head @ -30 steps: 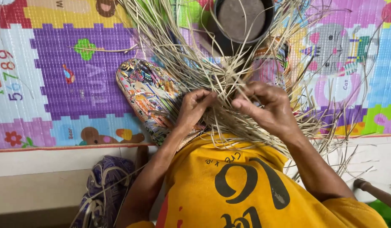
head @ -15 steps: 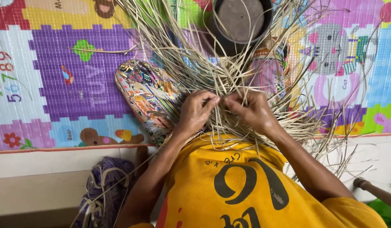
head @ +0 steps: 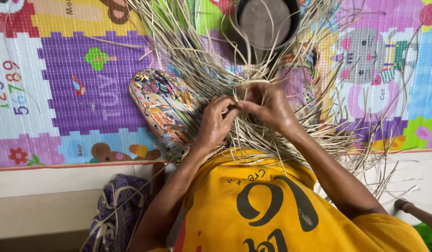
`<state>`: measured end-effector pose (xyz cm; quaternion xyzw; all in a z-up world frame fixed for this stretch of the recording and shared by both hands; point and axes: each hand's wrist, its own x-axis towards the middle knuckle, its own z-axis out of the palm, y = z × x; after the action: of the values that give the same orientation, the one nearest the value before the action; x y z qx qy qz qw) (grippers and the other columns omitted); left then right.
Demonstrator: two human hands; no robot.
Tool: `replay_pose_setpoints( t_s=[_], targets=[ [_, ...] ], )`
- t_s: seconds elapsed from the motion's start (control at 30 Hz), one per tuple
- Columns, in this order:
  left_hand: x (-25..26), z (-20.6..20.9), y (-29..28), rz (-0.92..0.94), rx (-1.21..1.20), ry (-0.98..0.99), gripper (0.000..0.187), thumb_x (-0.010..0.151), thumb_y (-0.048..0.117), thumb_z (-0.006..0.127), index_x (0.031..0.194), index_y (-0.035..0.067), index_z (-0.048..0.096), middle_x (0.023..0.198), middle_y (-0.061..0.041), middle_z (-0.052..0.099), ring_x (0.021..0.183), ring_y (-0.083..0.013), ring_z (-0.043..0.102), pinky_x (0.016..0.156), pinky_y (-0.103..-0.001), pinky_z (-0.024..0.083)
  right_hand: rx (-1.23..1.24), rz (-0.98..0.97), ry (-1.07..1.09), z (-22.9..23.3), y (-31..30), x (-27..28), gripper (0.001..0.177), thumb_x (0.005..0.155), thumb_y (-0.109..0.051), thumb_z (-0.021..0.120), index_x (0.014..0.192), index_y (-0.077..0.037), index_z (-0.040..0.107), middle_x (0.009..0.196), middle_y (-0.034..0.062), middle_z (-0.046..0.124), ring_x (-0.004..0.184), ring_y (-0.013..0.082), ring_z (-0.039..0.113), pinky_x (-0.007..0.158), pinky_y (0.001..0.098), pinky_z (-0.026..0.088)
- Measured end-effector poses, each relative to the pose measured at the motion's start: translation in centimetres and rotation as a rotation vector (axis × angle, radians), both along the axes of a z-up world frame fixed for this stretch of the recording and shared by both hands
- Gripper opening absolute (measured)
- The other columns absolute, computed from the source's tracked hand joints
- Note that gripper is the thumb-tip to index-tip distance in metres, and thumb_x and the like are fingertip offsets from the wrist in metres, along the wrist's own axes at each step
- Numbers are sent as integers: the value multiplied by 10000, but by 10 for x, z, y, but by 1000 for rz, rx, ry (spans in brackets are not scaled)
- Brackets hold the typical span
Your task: A person is sitting on the floor weaving dried palm leaves together to create a handcrafted object.
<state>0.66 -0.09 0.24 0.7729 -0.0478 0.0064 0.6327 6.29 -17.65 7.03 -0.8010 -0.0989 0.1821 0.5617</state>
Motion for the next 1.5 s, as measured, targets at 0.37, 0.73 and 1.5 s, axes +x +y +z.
replay_pose_setpoints(
  t_s=[0.37,0.73,1.5],
  targets=[
    [-4,2,7,-5,-281,384,256,990,259,711,807,81,696,600,17,494,620,-55,421,584,-248,359,10,52,144,21,-30,-30,171,930,-131,742,939,40,724,637,136,685,525,182,625,531,302,495],
    [-8,-8,11,-66,-54,154,220,1013,107,636,812,24,675,660,-134,590,641,-252,549,681,-383,422,-4,-76,266,26,-8,-25,138,947,-157,742,972,-24,766,742,56,700,649,104,567,642,254,449],
    [-10,22,13,-34,-316,390,245,967,150,735,955,-68,623,873,-93,620,857,-106,584,805,-310,552,-109,7,377,17,-17,-46,116,871,-157,787,901,-46,807,599,25,625,569,119,513,558,275,416]
  ],
)
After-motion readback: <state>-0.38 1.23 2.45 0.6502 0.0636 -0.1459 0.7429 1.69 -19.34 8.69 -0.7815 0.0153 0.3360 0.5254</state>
